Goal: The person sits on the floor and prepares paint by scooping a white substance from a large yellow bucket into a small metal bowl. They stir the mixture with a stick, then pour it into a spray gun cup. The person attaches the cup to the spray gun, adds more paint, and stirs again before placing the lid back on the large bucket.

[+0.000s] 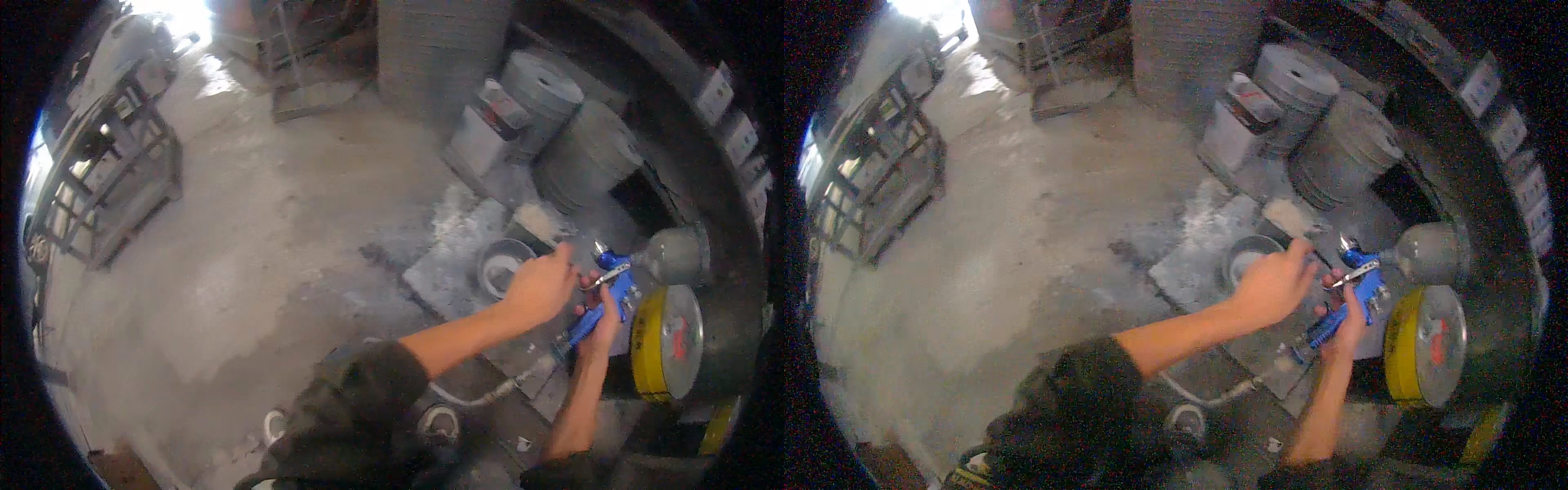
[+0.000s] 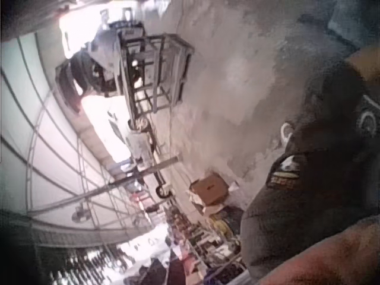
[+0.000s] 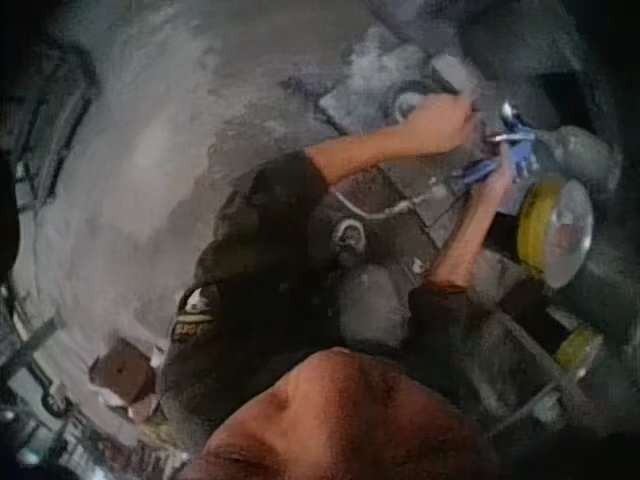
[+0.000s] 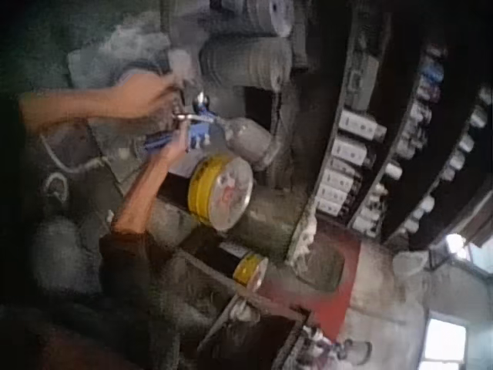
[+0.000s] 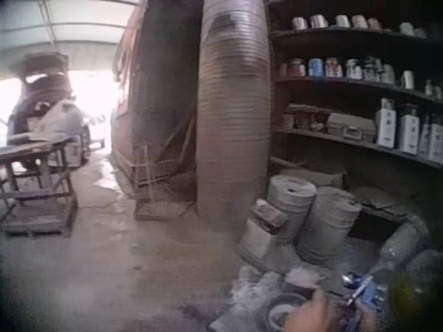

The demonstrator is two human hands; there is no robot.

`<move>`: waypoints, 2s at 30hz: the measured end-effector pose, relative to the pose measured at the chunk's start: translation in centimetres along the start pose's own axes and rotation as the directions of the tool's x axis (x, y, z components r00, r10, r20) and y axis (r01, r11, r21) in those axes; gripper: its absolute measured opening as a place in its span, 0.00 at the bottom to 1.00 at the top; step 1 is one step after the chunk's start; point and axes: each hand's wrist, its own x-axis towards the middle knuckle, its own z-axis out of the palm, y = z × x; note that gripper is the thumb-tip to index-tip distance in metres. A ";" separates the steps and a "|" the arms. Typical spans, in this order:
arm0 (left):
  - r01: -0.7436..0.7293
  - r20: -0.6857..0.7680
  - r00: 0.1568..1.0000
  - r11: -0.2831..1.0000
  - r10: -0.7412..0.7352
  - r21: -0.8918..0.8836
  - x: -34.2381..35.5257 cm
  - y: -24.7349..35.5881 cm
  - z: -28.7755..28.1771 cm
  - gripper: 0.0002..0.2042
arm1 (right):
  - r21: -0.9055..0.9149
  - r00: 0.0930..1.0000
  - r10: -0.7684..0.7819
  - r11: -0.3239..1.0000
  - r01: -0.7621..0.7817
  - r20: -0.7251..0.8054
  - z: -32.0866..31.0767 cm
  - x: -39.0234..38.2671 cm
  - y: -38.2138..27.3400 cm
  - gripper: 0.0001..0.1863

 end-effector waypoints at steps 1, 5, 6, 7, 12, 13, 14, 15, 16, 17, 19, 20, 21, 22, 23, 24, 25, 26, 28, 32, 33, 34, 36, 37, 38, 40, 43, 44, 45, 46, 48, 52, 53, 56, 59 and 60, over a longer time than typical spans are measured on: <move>0.017 0.036 0.999 0.999 -0.019 0.030 -1.0 -1.0 0.2 0.15 | 0.040 0.999 -0.006 0.999 0.005 0.048 -2.2 2.4 1.5 0.09; 0.142 0.258 0.952 0.984 -0.166 0.111 -4.6 -2.9 0.1 0.16 | 0.063 0.991 -0.041 0.997 0.050 -0.130 -1.0 2.1 1.4 0.09; 0.156 0.267 0.947 0.982 -0.179 0.106 -5.3 -3.6 0.5 0.16 | 0.107 0.998 -0.056 0.992 0.060 -0.039 -1.7 2.9 2.3 0.09; 0.152 0.280 0.945 0.985 -0.169 0.083 -5.9 -4.3 1.2 0.17 | 0.145 0.994 -0.097 0.985 0.090 0.043 -3.0 3.8 2.7 0.09; 0.145 0.499 0.864 0.982 -0.067 -0.120 -9.3 -6.3 1.5 0.20 | 0.114 0.992 -0.124 0.986 0.121 0.020 -1.1 2.0 2.0 0.08; 0.145 0.547 0.836 0.976 -0.032 -0.165 -9.8 -6.3 0.8 0.19 | 0.160 0.983 -0.144 0.979 0.125 0.116 -1.7 2.5 2.2 0.08; 0.147 0.593 0.805 0.967 0.005 -0.209 -10.4 -6.4 0.3 0.18 | 0.205 0.964 -0.167 0.971 0.124 0.209 -2.2 2.8 2.3 0.08; 0.095 0.589 0.805 0.966 0.068 -0.241 -11.1 -7.0 0.2 0.18 | 0.157 0.983 -0.153 0.978 0.135 0.105 -2.6 3.3 2.4 0.08; 0.059 0.582 0.807 0.965 0.105 -0.255 -12.5 -8.4 -0.2 0.18 | 0.117 0.993 -0.121 0.986 0.119 0.011 0.6 1.3 1.8 0.08; 0.007 0.574 0.802 0.958 0.166 -0.286 -13.4 -9.3 0.1 0.19 | 0.069 0.989 -0.113 0.990 0.120 -0.094 2.0 0.1 1.1 0.08; -0.095 0.381 0.891 0.923 0.245 -0.372 -15.0 -10.3 0.9 0.23 | 0.155 0.988 -0.151 0.977 0.146 0.022 -0.9 2.6 2.4 0.08; -0.148 0.281 0.919 0.903 0.275 -0.403 -15.3 -10.5 0.9 0.25 | 0.201 0.983 -0.169 0.968 0.151 0.077 -1.1 2.8 2.5 0.09; -0.087 0.293 0.933 0.923 0.207 -0.374 -15.4 -10.6 0.7 0.25 | 0.170 0.987 -0.163 0.972 0.162 -0.012 -0.9 3.2 2.4 0.10; -0.018 0.304 0.944 0.940 0.128 -0.341 -16.0 -10.6 0.3 0.25 | 0.148 0.986 -0.163 0.975 0.168 -0.045 0.0 2.4 2.5 0.11; 0.042 0.307 0.950 0.948 0.060 -0.315 -16.3 -10.2 -0.2 0.25 | 0.124 0.981 -0.178 0.975 0.186 -0.078 0.7 1.5 1.9 0.12; 0.057 0.322 0.946 0.963 0.032 -0.263 -16.4 -9.8 -1.1 0.25 | 0.099 0.975 -0.192 0.974 0.203 -0.111 1.0 1.1 1.8 0.13; 0.070 0.337 0.941 0.973 0.008 -0.219 -16.1 -9.2 -2.1 0.24 | 0.152 0.983 -0.141 0.976 0.158 -0.119 0.8 1.3 1.7 0.13; 0.092 0.355 0.935 0.981 -0.026 -0.170 -16.0 -8.7 -2.9 0.24 | 0.377 0.994 -0.092 0.924 0.063 0.058 -0.3 2.2 1.9 0.14; 0.026 0.170 0.986 0.987 0.002 -0.161 -15.8 -7.8 -2.8 0.23 | 0.694 0.909 -0.104 0.682 -0.231 0.404 -1.7 3.5 2.2 0.17; 0.085 -0.056 0.993 0.969 -0.101 -0.233 -15.5 -6.3 -2.6 0.17 | 0.751 0.897 -0.162 0.618 -0.232 0.411 -0.5 3.1 2.3 0.21; 0.109 -0.066 0.989 0.955 -0.132 -0.275 -15.8 -6.6 -2.3 0.17 | 0.770 0.921 -0.159 0.608 -0.192 0.355 -0.2 2.7 2.5 0.20; 0.129 -0.075 0.984 0.941 -0.160 -0.312 -16.0 -6.6 -2.4 0.17 | 0.761 0.927 -0.157 0.624 -0.175 0.342 0.2 2.4 2.6 0.20; 0.289 0.082 0.957 0.891 -0.278 -0.349 -16.4 -6.3 -3.2 0.16 | 0.741 0.937 -0.155 0.657 -0.140 0.315 0.4 2.0 2.8 0.20; 0.279 0.075 0.960 0.894 -0.270 -0.349 -16.6 -7.2 -3.1 0.16 | 0.751 0.908 -0.206 0.642 -0.156 0.364 0.9 1.8 2.9 0.18; 0.271 0.068 0.962 0.897 -0.264 -0.349 -16.9 -7.9 -3.1 0.16 | 0.738 0.911 -0.216 0.663 -0.127 0.351 1.3 1.6 2.9 0.18; 0.216 0.067 0.976 0.918 -0.206 -0.333 -17.1 -9.2 -3.6 0.15 | 0.703 0.916 -0.238 0.709 -0.064 0.323 1.9 0.8 2.7 0.18; 0.073 0.243 0.967 0.997 -0.071 0.000 -15.2 -11.7 -7.3 0.16 | 0.393 0.943 -0.195 0.916 0.078 0.268 -0.2 1.9 1.2 0.13; 0.044 0.153 0.986 0.988 -0.067 0.147 -15.1 -14.5 -8.9 0.17 | 0.245 0.956 -0.157 0.965 0.095 0.249 -0.5 1.9 1.0 0.11; 0.036 0.059 0.997 0.955 -0.056 0.296 -15.5 -17.8 -10.6 0.17 | 0.088 0.966 -0.115 0.991 0.097 0.232 -0.5 1.9 1.2 0.10; 0.142 -0.006 0.989 0.931 -0.148 0.337 -15.5 -19.3 -13.1 0.18 | -0.026 0.972 -0.094 0.994 0.102 0.216 -0.8 0.8 1.7 0.09; 0.293 -0.126 0.956 0.888 -0.265 0.355 -15.4 -22.4 -16.6 0.20 | -0.247 0.990 -0.018 0.968 0.052 0.140 -3.5 -1.5 4.3 0.08; 0.399 -0.300 0.913 0.761 -0.277 0.511 -16.2 -28.6 -21.3 0.25 | -0.599 0.971 0.231 0.788 -0.146 0.067 -7.5 -2.9 13.9 0.16; 0.395 -0.333 0.913 0.717 -0.236 0.575 -15.8 -28.8 -21.8 0.26 | -0.608 0.932 0.326 0.776 -0.168 0.157 -9.2 -3.2 14.5 0.17; 0.365 -0.305 0.928 0.698 -0.216 0.616 -14.0 -26.4 -23.0 0.26 | -0.307 0.924 0.382 0.882 -0.357 0.026 -10.0 -5.4 19.4 0.13; 0.227 -0.293 0.953 0.818 -0.075 0.529 -13.5 -23.2 -23.2 0.26 | -0.549 0.915 0.365 0.807 -0.218 0.173 -10.6 -6.7 20.9 0.12; 0.177 -0.286 0.958 0.855 -0.035 0.488 -14.2 -22.2 -22.8 0.26 | -0.466 0.924 0.322 0.863 -0.198 0.204 -10.7 -9.6 21.0 0.07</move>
